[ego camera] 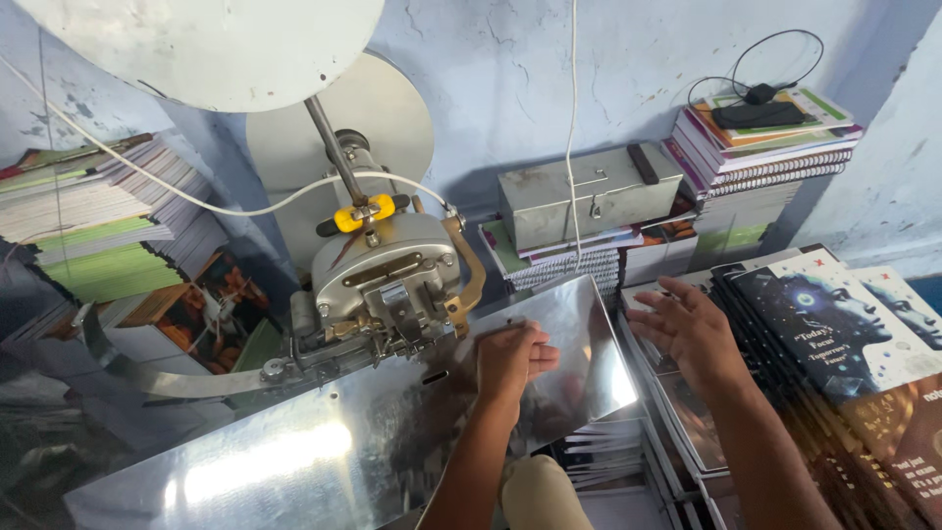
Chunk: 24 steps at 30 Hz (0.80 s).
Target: The person repeatedly picks up a book, places it into a binding machine, and operates the machine to bind the book. The person then removes the bound book and places it on a stack.
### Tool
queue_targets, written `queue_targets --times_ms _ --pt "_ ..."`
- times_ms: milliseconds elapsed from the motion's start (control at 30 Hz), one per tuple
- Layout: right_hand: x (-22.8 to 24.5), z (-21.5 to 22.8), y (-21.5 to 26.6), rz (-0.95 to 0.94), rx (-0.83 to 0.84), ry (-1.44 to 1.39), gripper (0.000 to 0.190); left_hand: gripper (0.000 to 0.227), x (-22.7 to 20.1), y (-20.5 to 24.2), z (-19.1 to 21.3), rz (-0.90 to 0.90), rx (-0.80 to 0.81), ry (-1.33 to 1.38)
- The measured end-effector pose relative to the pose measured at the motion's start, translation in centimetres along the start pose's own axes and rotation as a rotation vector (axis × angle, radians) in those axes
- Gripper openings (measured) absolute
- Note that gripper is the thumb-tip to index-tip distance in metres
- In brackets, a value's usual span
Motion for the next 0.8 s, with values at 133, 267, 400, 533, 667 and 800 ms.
queue_targets --times_ms 133,267,400,533,667,800 --pt "1.0 -1.1 0.6 0.124 0.087 -0.041 0.066 0.037 0.4 -0.1 0.2 -0.004 0.005 -0.001" --pt "1.1 -2.5 0.6 0.123 0.006 0.066 0.063 0.037 0.8 -0.1 0.3 -0.016 0.020 -0.023" --pt "0.6 -4.4 0.1 0.158 0.093 0.085 0.058 0.036 1.1 -0.3 0.2 -0.037 0.020 0.064" --pt "-0.5 -7.0 -1.0 0.266 0.256 0.115 0.054 0.032 1.3 -0.2 0.2 -0.034 0.014 0.054" --pt "-1.5 -9.4 -1.6 0.354 0.238 0.287 0.051 0.028 1.1 -0.1 0.1 -0.046 -0.002 0.082" --pt "-1.5 -10.9 0.0 0.489 0.186 0.473 0.046 0.027 1.2 -0.1 0.3 -0.059 0.008 0.105"
Point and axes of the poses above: each hand's wrist, its own y-axis away from the middle knuckle, its own z-axis out of the back of the hand, x = y × z, the point moved 5 cm from there along -y, towards the middle knuckle, and after that the axes turned 15 degrees about -z, right-handed, at the moved point
